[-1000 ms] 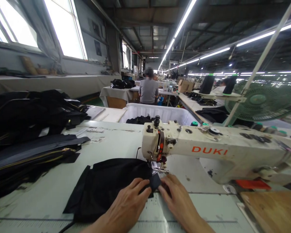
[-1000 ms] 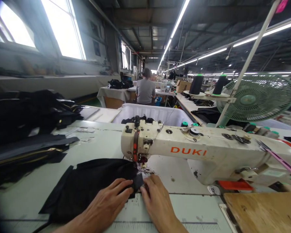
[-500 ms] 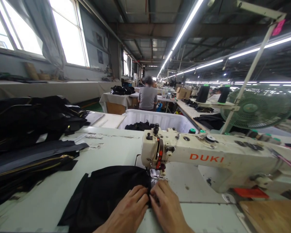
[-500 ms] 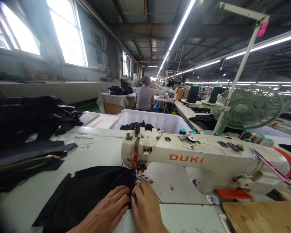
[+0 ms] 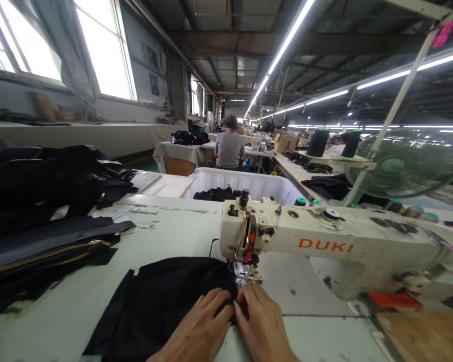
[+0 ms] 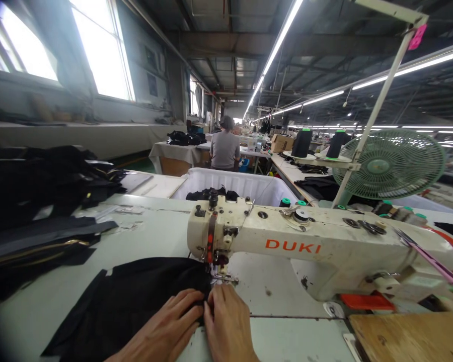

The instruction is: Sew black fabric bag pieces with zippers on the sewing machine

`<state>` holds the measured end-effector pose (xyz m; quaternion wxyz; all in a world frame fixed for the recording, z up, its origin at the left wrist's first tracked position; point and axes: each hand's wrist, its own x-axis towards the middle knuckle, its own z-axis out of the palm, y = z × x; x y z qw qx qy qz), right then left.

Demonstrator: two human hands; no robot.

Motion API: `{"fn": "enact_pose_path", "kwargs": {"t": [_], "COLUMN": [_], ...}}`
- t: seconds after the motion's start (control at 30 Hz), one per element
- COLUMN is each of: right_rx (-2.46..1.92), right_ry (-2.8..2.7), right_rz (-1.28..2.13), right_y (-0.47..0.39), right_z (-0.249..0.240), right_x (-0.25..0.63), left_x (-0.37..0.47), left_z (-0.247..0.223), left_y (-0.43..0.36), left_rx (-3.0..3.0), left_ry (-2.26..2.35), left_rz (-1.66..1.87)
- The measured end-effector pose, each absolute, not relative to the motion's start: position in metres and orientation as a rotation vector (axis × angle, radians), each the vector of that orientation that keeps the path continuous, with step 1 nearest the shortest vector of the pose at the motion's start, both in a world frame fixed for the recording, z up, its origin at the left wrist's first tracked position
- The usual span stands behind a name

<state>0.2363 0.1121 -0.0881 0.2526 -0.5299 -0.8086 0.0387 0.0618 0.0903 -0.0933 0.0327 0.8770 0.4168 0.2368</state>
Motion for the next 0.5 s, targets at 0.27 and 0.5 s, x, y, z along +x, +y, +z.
{"fn": "enact_pose_path", "kwargs": {"t": [0.27,0.5], "right_rx": [-1.112,-0.998], "right_ry": [-2.236,-2.349], "right_rz": [0.195,0.054], "right_y": [0.109,0.099], "right_z": [-0.101,-0.113], "right_x": [0.242,0.251], "left_x": [0.06,0.059], "left_z": [-0.091,-0.095], "left_y": [0.084,0.088], "left_rx": [2.676,2.853], "left_ry": [1.381,1.35], "left_rz": [0.853,0.769]}}
